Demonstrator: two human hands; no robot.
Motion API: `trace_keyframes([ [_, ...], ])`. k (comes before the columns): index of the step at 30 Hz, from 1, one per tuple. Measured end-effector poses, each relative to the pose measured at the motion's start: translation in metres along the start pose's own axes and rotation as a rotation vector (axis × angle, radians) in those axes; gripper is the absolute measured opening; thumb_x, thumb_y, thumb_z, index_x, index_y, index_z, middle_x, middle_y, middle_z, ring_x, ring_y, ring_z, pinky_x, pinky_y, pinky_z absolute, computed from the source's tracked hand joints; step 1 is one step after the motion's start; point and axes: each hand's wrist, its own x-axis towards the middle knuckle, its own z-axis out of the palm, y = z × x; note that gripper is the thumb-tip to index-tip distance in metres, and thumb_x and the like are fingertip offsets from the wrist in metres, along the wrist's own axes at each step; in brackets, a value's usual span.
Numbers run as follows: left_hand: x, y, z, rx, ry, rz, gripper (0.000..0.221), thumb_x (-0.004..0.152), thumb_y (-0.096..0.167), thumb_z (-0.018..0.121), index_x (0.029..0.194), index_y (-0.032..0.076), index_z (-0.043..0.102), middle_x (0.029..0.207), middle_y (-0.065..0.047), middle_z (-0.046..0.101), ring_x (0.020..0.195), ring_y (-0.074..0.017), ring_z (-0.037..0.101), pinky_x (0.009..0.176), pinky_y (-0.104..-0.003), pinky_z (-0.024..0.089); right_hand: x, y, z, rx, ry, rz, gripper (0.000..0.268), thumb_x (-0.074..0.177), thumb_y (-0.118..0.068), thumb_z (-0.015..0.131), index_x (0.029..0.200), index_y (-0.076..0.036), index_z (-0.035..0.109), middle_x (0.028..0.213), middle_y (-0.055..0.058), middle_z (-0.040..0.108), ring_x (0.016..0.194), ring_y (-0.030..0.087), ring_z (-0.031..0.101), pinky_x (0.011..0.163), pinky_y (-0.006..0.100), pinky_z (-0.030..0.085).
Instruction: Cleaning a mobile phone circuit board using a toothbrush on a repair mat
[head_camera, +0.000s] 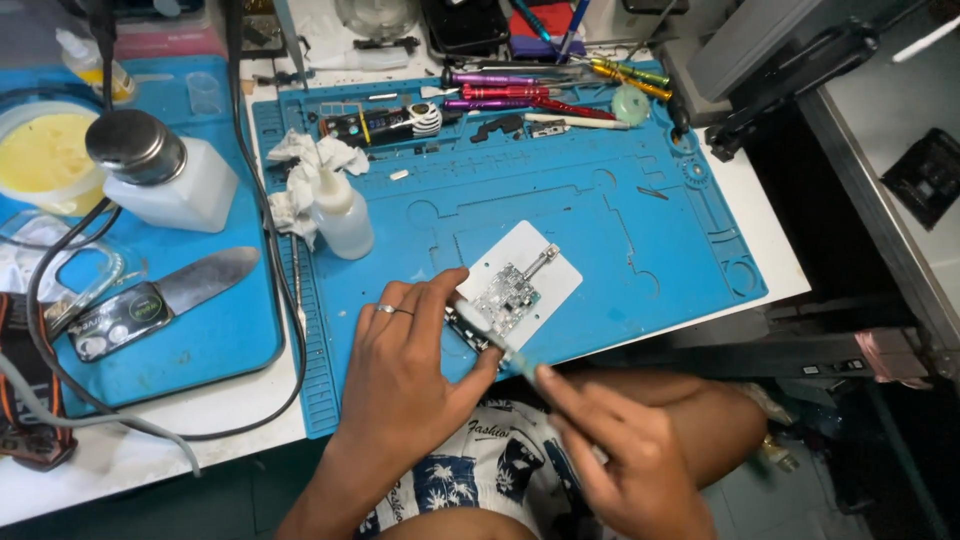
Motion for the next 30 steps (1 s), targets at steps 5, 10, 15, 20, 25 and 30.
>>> trace_keyframes([
  [5, 0.001, 0.000, 0.000, -0.010, 0.016, 0.011, 0.063, 0.081, 0.033, 0.077, 0.135, 0.010, 0.053, 0.106, -0.003, 0.066, 0.105, -0.0306, 0.056, 0.084, -0.051, 0.041, 0.002, 0.009, -0.007, -0.103, 0.040, 0.069, 0.045, 0.092, -0.005, 0.065, 0.136, -0.009, 0.063, 0.066, -0.001, 0.050, 0.054, 0.011, 0.040, 0.053, 0.027, 0.040],
  [10, 0.002, 0.002, -0.003, 0.009, 0.043, 0.046, 0.061, 0.081, 0.031, 0.078, 0.133, 0.008, 0.055, 0.106, -0.002, 0.067, 0.103, -0.0284, 0.057, 0.083, -0.047, 0.042, -0.003, 0.025, -0.008, -0.179, 0.100, 0.071, 0.049, 0.091, -0.004, 0.066, 0.138, -0.017, 0.061, 0.067, -0.004, 0.052, 0.052, 0.008, 0.038, 0.051, 0.027, 0.036],
  [15, 0.000, -0.001, -0.002, 0.002, -0.037, 0.025, 0.060, 0.085, 0.031, 0.073, 0.138, 0.011, 0.051, 0.113, -0.004, 0.065, 0.107, -0.0318, 0.054, 0.083, -0.055, 0.039, -0.014, 0.042, -0.008, -0.110, -0.042, -0.037, 0.051, 0.088, 0.000, 0.058, 0.138, -0.011, 0.060, 0.075, 0.000, 0.060, 0.062, 0.015, 0.055, 0.065, 0.029, 0.049],
  [20, 0.002, 0.001, -0.004, 0.001, -0.020, 0.032, 0.058, 0.081, 0.027, 0.069, 0.135, 0.011, 0.054, 0.108, -0.005, 0.066, 0.105, -0.0308, 0.055, 0.084, -0.052, 0.040, -0.021, 0.037, -0.004, -0.100, 0.001, -0.055, 0.049, 0.089, -0.003, 0.060, 0.138, -0.009, 0.059, 0.073, 0.001, 0.057, 0.058, 0.015, 0.050, 0.060, 0.029, 0.045],
  [25, 0.002, 0.004, -0.003, 0.000, -0.019, 0.028, 0.061, 0.080, 0.026, 0.069, 0.137, 0.010, 0.054, 0.110, -0.007, 0.066, 0.107, -0.0313, 0.054, 0.088, -0.054, 0.040, -0.020, 0.037, -0.006, -0.184, 0.125, -0.020, 0.043, 0.091, -0.003, 0.064, 0.134, -0.004, 0.061, 0.083, 0.002, 0.065, 0.061, 0.013, 0.055, 0.065, 0.030, 0.048],
  [30, 0.002, 0.007, -0.003, 0.029, -0.004, 0.041, 0.057, 0.080, 0.025, 0.067, 0.133, 0.008, 0.057, 0.105, -0.006, 0.065, 0.102, -0.0291, 0.054, 0.080, -0.047, 0.039, -0.012, 0.037, -0.007, -0.130, 0.175, 0.019, 0.039, 0.092, -0.002, 0.064, 0.131, -0.003, 0.064, 0.069, 0.000, 0.050, 0.054, 0.012, 0.034, 0.052, 0.027, 0.037],
])
